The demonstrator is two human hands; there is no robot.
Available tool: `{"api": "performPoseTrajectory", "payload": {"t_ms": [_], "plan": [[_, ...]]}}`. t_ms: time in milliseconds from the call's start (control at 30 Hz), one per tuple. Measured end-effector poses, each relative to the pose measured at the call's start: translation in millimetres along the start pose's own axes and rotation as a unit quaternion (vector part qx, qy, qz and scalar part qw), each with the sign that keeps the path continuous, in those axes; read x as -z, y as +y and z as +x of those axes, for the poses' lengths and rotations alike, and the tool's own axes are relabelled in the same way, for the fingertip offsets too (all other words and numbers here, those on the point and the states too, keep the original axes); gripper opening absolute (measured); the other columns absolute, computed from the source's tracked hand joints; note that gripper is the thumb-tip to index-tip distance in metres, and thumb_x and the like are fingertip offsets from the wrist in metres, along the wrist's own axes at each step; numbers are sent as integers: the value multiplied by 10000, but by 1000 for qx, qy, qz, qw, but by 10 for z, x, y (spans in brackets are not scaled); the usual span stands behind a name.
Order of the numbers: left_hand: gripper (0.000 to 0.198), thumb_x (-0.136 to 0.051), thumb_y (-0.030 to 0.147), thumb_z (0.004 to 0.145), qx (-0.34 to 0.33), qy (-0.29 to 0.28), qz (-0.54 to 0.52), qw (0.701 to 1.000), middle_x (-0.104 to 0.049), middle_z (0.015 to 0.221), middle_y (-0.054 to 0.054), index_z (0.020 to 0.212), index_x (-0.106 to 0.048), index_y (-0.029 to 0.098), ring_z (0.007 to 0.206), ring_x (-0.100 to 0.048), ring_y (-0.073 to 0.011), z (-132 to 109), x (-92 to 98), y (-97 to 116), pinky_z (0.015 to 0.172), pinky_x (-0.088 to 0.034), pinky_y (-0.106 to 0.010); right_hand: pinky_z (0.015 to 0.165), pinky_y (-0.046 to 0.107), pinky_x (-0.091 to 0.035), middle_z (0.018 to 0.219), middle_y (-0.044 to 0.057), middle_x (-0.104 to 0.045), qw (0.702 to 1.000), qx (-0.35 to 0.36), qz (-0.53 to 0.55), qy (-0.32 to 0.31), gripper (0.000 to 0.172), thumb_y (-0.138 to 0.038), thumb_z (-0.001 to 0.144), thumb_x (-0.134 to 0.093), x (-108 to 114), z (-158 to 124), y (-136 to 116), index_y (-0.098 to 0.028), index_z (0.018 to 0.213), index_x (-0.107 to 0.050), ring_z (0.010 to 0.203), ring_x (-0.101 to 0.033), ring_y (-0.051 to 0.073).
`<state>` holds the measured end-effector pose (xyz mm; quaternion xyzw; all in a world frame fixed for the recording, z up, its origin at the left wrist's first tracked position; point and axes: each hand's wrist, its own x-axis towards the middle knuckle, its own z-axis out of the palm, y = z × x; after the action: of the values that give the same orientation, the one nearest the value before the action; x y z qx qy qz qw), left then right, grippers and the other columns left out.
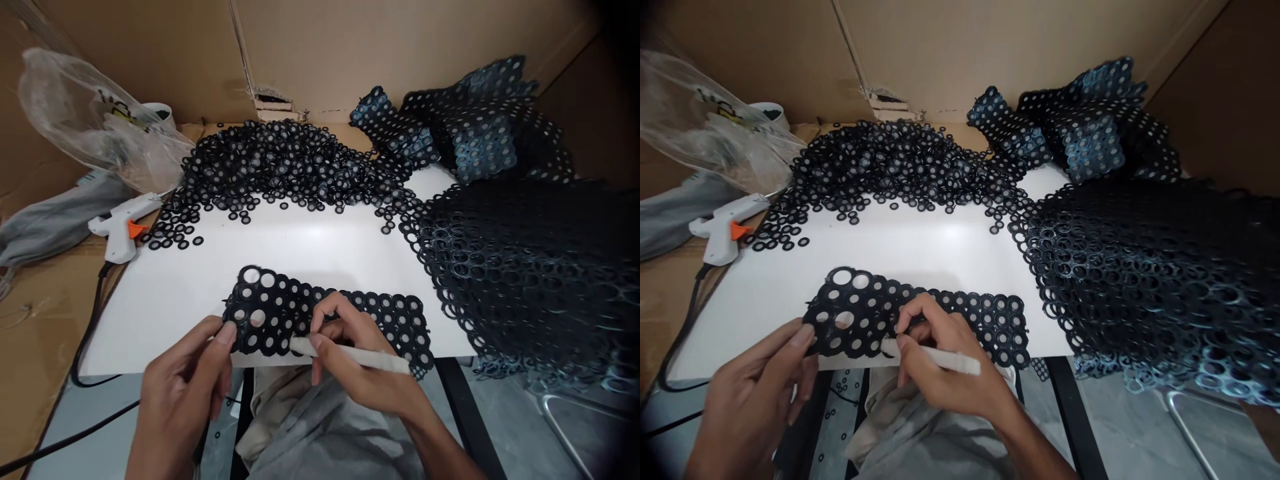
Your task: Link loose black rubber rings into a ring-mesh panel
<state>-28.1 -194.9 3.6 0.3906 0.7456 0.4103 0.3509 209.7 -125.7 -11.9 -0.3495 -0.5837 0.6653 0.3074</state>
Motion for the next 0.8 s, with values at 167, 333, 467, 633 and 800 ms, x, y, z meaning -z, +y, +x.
{"api": "performPoseTrajectory", "payload": {"t_ms": [167, 333, 467, 633, 800], "plan": [[585, -770, 655, 913, -35, -74, 87, 993, -557, 508, -1, 565, -577, 226, 478, -538, -171, 38, -210, 15, 426, -412, -262, 612, 254, -480, 687, -63, -711, 1000, 10, 11, 1, 106, -208, 1083, -583, -4, -2, -1, -285, 1155, -570, 612, -671, 170], [513, -822, 626, 870, -55, -45, 92, 993, -629, 582, -10, 615, -642, 219, 554, -605, -197, 57, -392, 105, 489, -474, -269, 527, 230, -416, 602, -84, -617, 997, 30, 24, 68, 139, -155, 1049, -556, -26, -56, 27, -257, 999, -635, 495, -584, 129], [660, -840, 663, 849, -21, -44, 84, 995, -449, 425, 24, 494, -493, 228, 412, -452, -146, 70, -378, 68, 390, -337, -256, 500, 218, -401, 561, -95, -583, 996, 5, 26, 85, 184, -114, 1013, -540, 0, -115, 18, -250, 955, -649, 465, -574, 121], [720, -846, 695, 838, 8, -58, 73, 996, -463, 381, 7, 434, -479, 225, 363, -455, -139, 90, -330, 5, 374, -337, -252, 519, 215, -422, 557, -92, -609, 995, -18, 14, 101, 209, -70, 957, -536, 24, -108, 29, -247, 942, -645, 476, -610, 127], [685, -838, 656, 872, 0, -31, 67, 997, -471, 406, 22, 472, -483, 229, 391, -468, -136, 22, -352, 112, 410, -381, -252, 565, 230, -462, 587, -80, -650, 996, -7, 7, 86, 171, -107, 1003, -552, 47, -121, 1, -254, 982, -637, 525, -652, 144]]}}
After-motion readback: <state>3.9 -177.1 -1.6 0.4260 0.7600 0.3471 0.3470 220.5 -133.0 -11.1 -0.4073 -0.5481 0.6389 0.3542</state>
